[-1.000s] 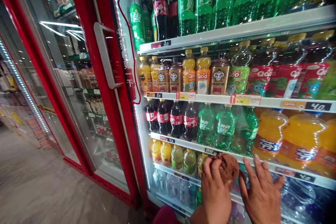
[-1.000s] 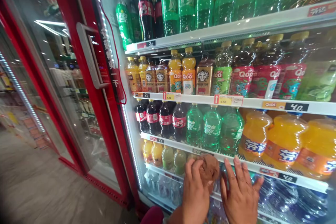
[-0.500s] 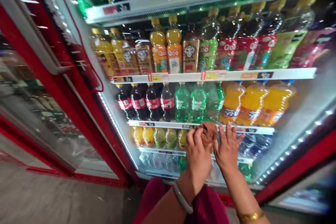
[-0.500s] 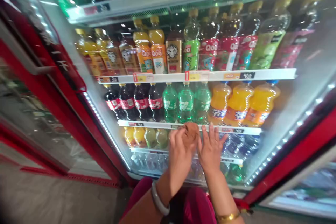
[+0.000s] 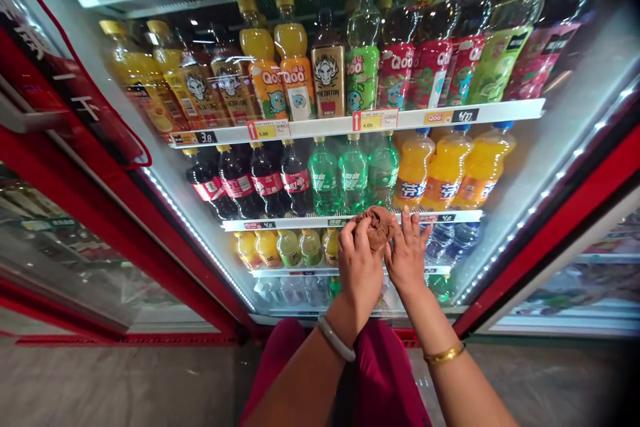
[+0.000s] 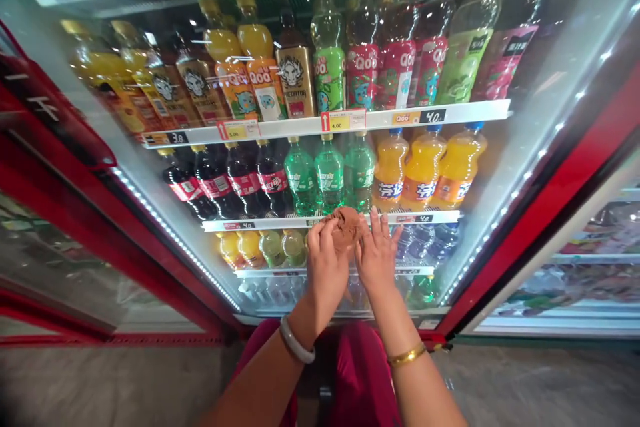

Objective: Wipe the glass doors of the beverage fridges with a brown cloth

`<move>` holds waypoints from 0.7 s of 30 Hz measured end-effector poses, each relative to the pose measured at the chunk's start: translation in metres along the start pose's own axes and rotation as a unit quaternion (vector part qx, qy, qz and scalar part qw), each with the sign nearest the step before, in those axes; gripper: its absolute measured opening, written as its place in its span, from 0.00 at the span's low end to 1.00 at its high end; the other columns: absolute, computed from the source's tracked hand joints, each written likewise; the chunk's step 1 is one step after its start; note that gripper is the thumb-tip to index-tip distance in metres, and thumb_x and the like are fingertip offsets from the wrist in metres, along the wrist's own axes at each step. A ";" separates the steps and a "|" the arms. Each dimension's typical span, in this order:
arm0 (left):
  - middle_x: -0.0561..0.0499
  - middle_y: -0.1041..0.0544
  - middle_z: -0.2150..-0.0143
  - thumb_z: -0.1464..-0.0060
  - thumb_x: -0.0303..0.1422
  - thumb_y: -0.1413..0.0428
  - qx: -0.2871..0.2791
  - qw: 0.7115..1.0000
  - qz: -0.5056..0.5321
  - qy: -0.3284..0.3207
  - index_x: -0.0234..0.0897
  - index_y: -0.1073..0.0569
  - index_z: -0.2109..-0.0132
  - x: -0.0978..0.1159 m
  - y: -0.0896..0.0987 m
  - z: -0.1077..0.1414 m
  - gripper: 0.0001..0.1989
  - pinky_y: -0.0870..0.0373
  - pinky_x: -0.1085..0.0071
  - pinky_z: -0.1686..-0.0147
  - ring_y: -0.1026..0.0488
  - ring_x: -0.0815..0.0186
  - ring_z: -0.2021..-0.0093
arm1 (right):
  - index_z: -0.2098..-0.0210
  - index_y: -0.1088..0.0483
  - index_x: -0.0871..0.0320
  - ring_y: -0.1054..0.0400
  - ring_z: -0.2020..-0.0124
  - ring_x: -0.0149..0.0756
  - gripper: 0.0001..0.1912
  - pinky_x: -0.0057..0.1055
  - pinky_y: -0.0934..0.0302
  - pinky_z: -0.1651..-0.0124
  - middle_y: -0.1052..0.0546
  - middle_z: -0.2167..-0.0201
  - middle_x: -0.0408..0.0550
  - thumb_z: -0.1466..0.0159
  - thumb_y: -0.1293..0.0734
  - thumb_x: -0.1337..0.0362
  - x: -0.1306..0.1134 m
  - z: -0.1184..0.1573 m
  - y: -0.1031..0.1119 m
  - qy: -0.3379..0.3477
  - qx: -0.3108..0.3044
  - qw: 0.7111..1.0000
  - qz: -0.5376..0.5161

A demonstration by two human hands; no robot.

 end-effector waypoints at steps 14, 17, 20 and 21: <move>0.38 0.34 0.39 0.41 0.26 0.40 0.012 1.000 -0.017 -0.014 0.39 0.36 0.35 -0.003 -0.001 -0.001 0.28 0.29 0.54 0.38 0.31 0.53 0.38 | 0.24 0.55 0.47 0.64 0.21 0.46 0.35 0.65 0.67 0.25 0.51 0.23 0.54 0.28 0.40 0.64 0.009 0.003 0.003 0.021 -0.002 1.000 0.006; 0.38 0.35 0.38 0.39 0.27 0.41 0.040 0.997 -0.057 -0.017 0.40 0.36 0.34 0.005 0.005 -0.018 0.27 0.31 0.52 0.37 0.33 0.51 0.36 | 0.25 0.55 0.43 0.61 0.22 0.45 0.34 0.67 0.67 0.25 0.47 0.24 0.51 0.27 0.43 0.66 0.002 0.001 0.008 0.002 0.004 1.000 -0.031; 0.38 0.34 0.38 0.38 0.28 0.43 0.016 0.997 -0.073 -0.003 0.39 0.35 0.35 0.008 0.001 -0.012 0.25 0.32 0.51 0.37 0.34 0.50 0.36 | 0.24 0.60 0.41 0.57 0.23 0.42 0.34 0.64 0.63 0.24 0.48 0.23 0.49 0.26 0.46 0.67 -0.010 0.003 0.020 -0.024 0.028 0.992 -0.122; 0.38 0.34 0.37 0.37 0.28 0.44 0.003 0.998 -0.059 0.010 0.39 0.36 0.34 0.009 -0.001 -0.007 0.25 0.32 0.52 0.36 0.34 0.51 0.36 | 0.24 0.61 0.40 0.56 0.23 0.42 0.34 0.63 0.61 0.24 0.50 0.23 0.47 0.26 0.46 0.65 -0.014 0.005 0.025 -0.018 0.033 0.987 -0.154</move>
Point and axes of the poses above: each hand's wrist, its own z-axis away from the middle knuckle, its own y-axis out of the back of the hand, x = y × z, the point moved 1 cm from there along -z, towards the middle knuckle
